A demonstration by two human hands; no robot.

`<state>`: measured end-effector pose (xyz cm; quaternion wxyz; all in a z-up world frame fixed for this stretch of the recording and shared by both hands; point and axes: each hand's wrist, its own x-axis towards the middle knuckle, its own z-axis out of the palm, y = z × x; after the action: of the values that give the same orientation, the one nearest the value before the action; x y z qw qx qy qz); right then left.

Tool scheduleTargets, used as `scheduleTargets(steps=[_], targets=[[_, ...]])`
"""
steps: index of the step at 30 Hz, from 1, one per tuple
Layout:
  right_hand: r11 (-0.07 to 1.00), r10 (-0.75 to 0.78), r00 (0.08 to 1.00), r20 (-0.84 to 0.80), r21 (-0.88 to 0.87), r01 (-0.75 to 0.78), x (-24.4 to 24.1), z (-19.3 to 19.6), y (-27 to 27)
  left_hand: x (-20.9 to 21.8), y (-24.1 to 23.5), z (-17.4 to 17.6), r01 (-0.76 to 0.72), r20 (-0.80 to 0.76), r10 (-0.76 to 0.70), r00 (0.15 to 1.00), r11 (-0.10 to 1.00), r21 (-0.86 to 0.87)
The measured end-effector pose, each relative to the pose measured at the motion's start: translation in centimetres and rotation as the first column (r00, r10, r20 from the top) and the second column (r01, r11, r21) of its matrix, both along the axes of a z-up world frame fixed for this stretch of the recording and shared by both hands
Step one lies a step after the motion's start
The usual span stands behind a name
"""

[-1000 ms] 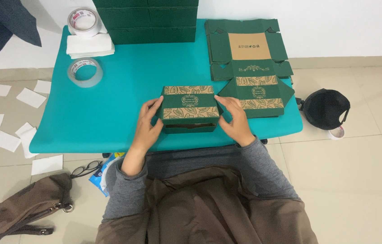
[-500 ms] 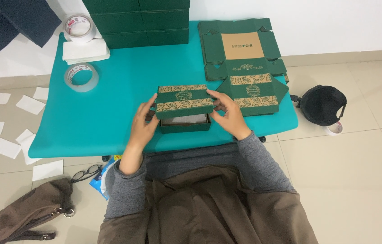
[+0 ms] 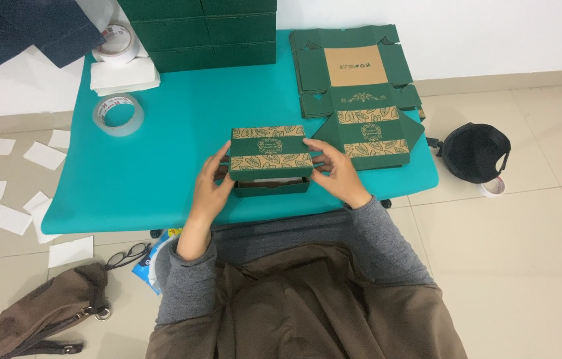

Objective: The person assembles a flat cardboard box by folding its sides and securing them with tape. They then place a white paper insert inside and close the box.

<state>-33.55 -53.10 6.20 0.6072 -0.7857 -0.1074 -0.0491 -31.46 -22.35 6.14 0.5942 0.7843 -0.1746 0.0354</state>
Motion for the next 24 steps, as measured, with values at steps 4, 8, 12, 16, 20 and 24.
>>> scheduleTargets(steps=[4, 8, 12, 16, 20, 24], targets=[[1.000, 0.018, 0.999, -0.028, -0.012, -0.018, -0.3, 0.2, 0.1, 0.1, 0.2, -0.4, -0.006, 0.005, 0.006, 1.000, 1.000, 0.011], [0.993, 0.060, 0.997, 0.039, -0.102, -0.056, -0.5, 0.9, -0.1, -0.1, 0.2, -0.6, 0.001, -0.017, -0.001, 1.000, 1.000, 0.011], [0.977, 0.105, 0.991, 0.088, -0.197, -0.086, -0.8, 1.4, -0.3, -0.2, 0.6, -0.6, 0.037, -0.032, -0.036, 0.999, 0.999, 0.009], [0.975, 0.126, 0.987, 0.098, -0.194, -0.106, -0.7, 0.6, -0.7, -0.4, 1.4, 0.0, 0.100, -0.070, -0.098, 0.993, 0.995, 0.026], [0.976, 0.163, 0.980, 0.111, -0.166, -0.144, -1.0, 0.2, -1.0, -0.8, 2.2, 0.4, 0.183, -0.120, -0.179, 0.977, 0.983, 0.022], [0.981, 0.176, 0.977, 0.119, -0.108, -0.164, -1.5, 0.4, -0.4, -1.5, 1.9, 2.5, 0.195, -0.097, -0.192, 0.977, 0.980, 0.030]])
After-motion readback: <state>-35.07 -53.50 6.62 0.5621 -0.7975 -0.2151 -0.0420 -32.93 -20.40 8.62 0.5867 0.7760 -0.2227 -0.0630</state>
